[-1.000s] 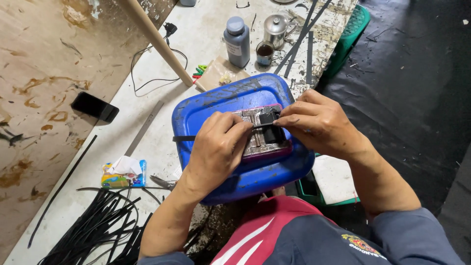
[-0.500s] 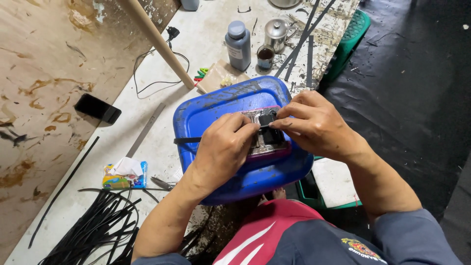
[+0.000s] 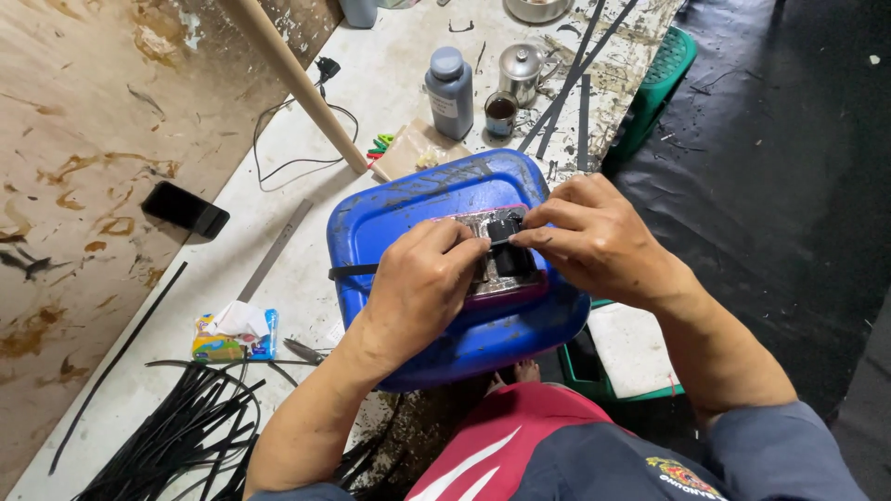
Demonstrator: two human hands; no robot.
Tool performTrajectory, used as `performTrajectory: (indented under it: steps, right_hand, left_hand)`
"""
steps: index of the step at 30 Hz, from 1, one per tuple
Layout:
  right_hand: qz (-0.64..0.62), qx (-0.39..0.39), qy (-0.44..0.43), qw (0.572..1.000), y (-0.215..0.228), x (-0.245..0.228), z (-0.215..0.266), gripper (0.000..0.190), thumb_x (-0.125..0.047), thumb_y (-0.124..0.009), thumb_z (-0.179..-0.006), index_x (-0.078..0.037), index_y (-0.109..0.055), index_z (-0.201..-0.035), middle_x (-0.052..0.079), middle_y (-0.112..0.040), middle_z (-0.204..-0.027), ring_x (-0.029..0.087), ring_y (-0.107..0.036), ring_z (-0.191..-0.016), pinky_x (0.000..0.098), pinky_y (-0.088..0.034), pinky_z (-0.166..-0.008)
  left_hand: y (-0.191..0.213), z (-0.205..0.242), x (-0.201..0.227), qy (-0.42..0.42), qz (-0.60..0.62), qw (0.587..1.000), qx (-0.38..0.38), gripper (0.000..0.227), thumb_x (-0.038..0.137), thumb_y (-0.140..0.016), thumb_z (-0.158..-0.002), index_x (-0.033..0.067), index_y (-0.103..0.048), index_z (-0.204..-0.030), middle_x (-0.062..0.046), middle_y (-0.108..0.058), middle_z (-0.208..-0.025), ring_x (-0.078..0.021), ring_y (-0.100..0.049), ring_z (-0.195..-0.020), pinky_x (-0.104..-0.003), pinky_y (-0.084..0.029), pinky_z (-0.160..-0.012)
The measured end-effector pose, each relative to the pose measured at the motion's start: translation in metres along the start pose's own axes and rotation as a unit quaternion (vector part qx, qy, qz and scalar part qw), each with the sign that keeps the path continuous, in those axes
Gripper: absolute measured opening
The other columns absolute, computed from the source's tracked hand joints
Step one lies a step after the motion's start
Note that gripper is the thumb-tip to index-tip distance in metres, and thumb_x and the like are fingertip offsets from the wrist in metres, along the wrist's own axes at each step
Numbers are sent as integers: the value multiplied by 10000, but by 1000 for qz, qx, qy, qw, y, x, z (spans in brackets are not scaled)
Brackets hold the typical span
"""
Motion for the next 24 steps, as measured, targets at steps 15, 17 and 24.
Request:
performTrajectory:
  steps: [15, 17, 24]
  right_hand:
    - [44, 2, 6, 999, 5, -3, -3, 154, -164, -637, -1016, -210, -754, -926, -30, -698, -947, 237, -588, -887, 368, -439, -780]
    - [44, -4, -7, 999, 11, 3, 4, 154, -179, -631, -1023, -217, -754, -938, -35, -698, -954, 238, -588, -896, 371, -436, -780]
    - [43, 0, 9, 999, 11, -5, -6, 170, -194, -604, -1030, -238, -751, -959, -48, -705, -978, 226, -585, -930, 372, -420, -814]
  left_hand:
    - [-3, 2, 0, 2, -1, 1000, 4, 110, 126, -620, -961, 183, -714, -956, 2, -618, -868, -240, -670, -811, -319, -548, -705]
    - [-2, 4, -2, 6, 2, 1000, 3, 111, 126, -619, -963, 184, -714, -960, 1, -621, -871, -241, -669, -814, -319, -549, -708]
    - [-5, 3, -1, -3, -7, 1000, 5, 120, 119, -615, -964, 183, -716, -951, 5, -618, -860, -233, -668, -799, -311, -545, -698]
Point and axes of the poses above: each hand's wrist, its own z-axis away from the middle knuckle, its own y-axis out of the back of the hand, x = y × z, the point moved 10 cm from there along -z, towards the middle knuckle
